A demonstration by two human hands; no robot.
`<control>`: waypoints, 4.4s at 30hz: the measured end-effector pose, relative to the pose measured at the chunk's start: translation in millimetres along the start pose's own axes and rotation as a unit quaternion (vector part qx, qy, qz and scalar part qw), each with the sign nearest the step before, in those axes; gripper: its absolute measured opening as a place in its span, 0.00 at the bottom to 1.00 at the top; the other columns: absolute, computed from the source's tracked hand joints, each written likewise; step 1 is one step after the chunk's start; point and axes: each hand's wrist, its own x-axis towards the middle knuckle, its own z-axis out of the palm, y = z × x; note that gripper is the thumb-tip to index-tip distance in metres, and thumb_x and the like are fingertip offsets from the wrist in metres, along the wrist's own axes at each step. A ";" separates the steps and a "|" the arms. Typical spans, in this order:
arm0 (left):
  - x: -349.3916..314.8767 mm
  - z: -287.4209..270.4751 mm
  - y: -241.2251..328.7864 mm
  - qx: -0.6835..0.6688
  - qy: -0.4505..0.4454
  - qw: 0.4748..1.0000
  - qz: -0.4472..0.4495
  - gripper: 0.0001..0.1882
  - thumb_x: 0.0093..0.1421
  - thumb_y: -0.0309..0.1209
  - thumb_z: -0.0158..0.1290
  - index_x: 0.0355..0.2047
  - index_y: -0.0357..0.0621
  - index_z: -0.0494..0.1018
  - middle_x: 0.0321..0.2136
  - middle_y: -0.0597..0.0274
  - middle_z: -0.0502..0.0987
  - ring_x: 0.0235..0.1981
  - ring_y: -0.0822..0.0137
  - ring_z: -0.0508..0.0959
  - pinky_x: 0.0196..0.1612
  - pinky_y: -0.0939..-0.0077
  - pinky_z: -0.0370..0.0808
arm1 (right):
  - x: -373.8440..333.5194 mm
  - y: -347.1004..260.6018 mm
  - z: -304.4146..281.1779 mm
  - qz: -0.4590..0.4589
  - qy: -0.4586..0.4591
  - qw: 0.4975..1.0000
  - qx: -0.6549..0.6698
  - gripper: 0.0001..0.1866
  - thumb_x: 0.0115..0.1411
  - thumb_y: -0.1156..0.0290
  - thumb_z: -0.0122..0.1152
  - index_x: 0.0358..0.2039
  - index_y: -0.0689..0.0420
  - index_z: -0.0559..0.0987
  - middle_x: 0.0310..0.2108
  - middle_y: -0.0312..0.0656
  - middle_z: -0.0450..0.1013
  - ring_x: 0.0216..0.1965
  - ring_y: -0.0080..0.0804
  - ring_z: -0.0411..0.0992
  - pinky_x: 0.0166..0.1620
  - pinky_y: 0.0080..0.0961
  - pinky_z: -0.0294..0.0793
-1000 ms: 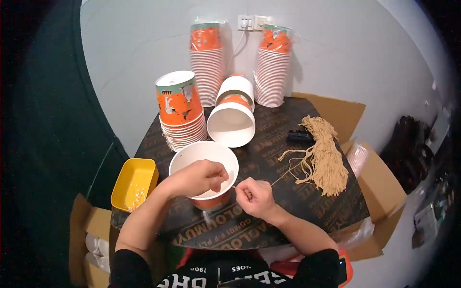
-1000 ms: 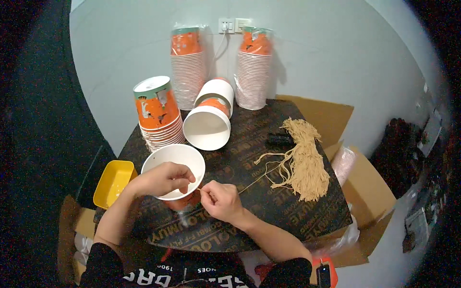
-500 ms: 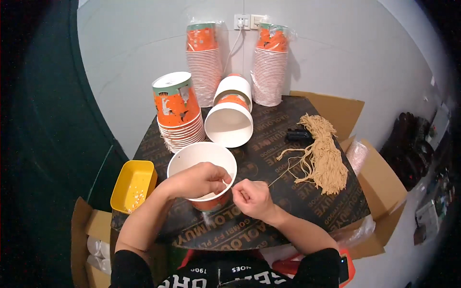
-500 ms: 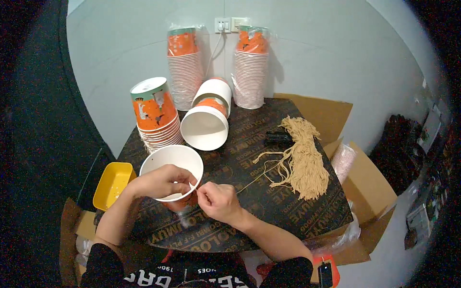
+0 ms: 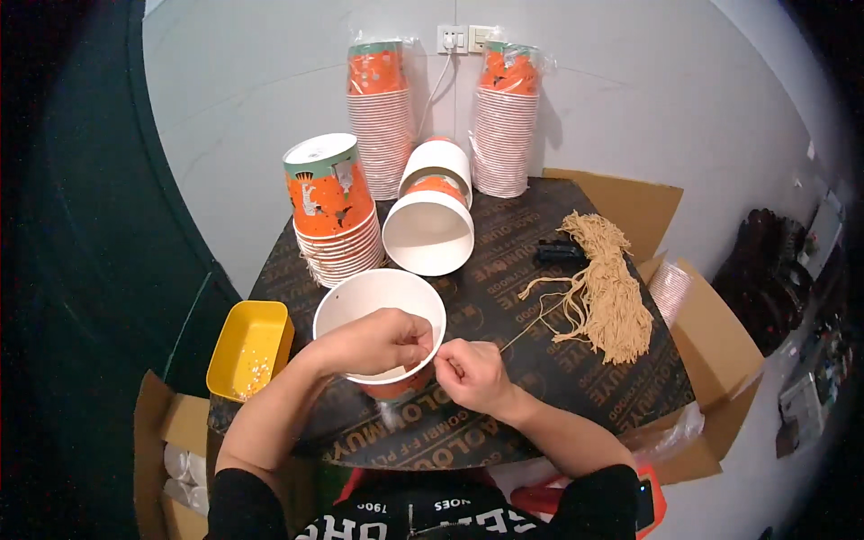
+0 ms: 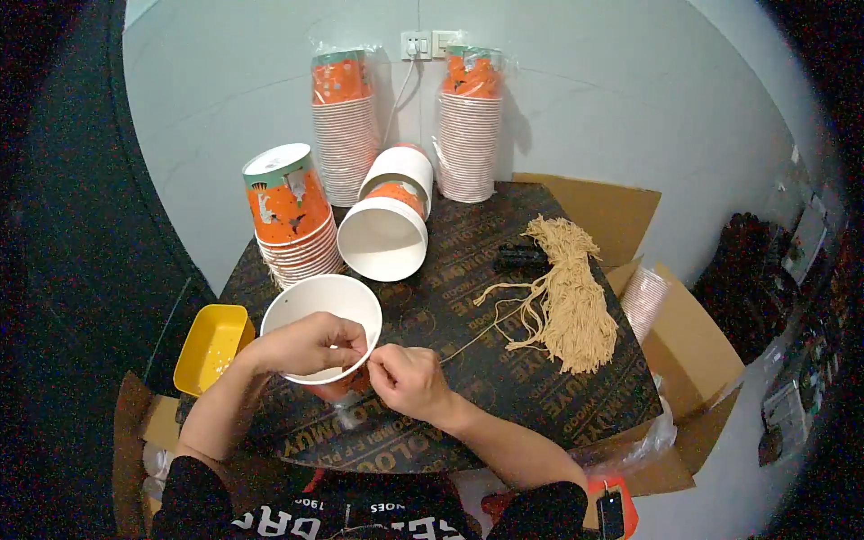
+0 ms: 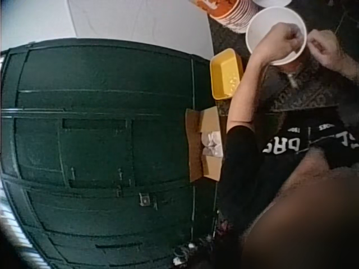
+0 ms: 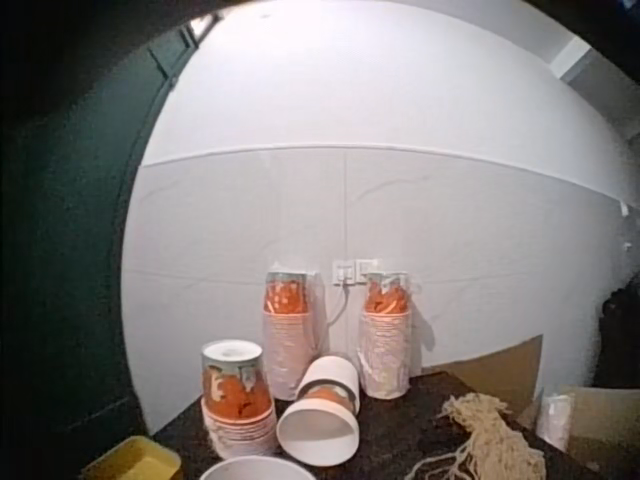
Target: Tying thin brown strings through holes in paper cups to create handles.
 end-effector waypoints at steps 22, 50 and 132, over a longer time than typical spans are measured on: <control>-24.6 14.3 22.4 0.213 0.246 0.939 0.109 0.10 0.50 0.25 0.60 0.33 0.41 0.74 0.41 0.52 0.72 0.55 0.45 0.65 0.57 0.52 0.63 | -2.5 -2.4 -4.1 0.159 0.037 0.963 0.213 0.03 0.64 0.76 0.52 0.35 0.62 0.73 0.20 0.30 0.68 0.21 0.13 0.63 0.23 0.14 0.61; -19.7 13.7 15.2 0.080 0.292 0.950 0.074 0.02 0.53 0.21 0.55 0.28 0.37 0.74 0.30 0.54 0.78 0.38 0.54 0.77 0.44 0.63 0.72 | 12.7 -1.4 -24.9 0.058 -0.051 0.987 0.139 0.05 0.52 0.80 0.59 0.25 0.60 0.71 0.12 0.40 0.64 0.12 0.26 0.66 0.18 0.25 0.62; -18.4 1.5 19.3 -0.320 0.142 0.934 -0.067 0.04 0.54 0.22 0.48 0.23 0.37 0.68 0.26 0.56 0.77 0.22 0.75 0.74 0.28 0.81 0.72 | -1.3 -6.0 11.9 0.147 -0.094 0.970 0.170 0.04 0.61 0.75 0.54 0.32 0.62 0.73 0.23 0.48 0.72 0.23 0.40 0.74 0.27 0.31 0.70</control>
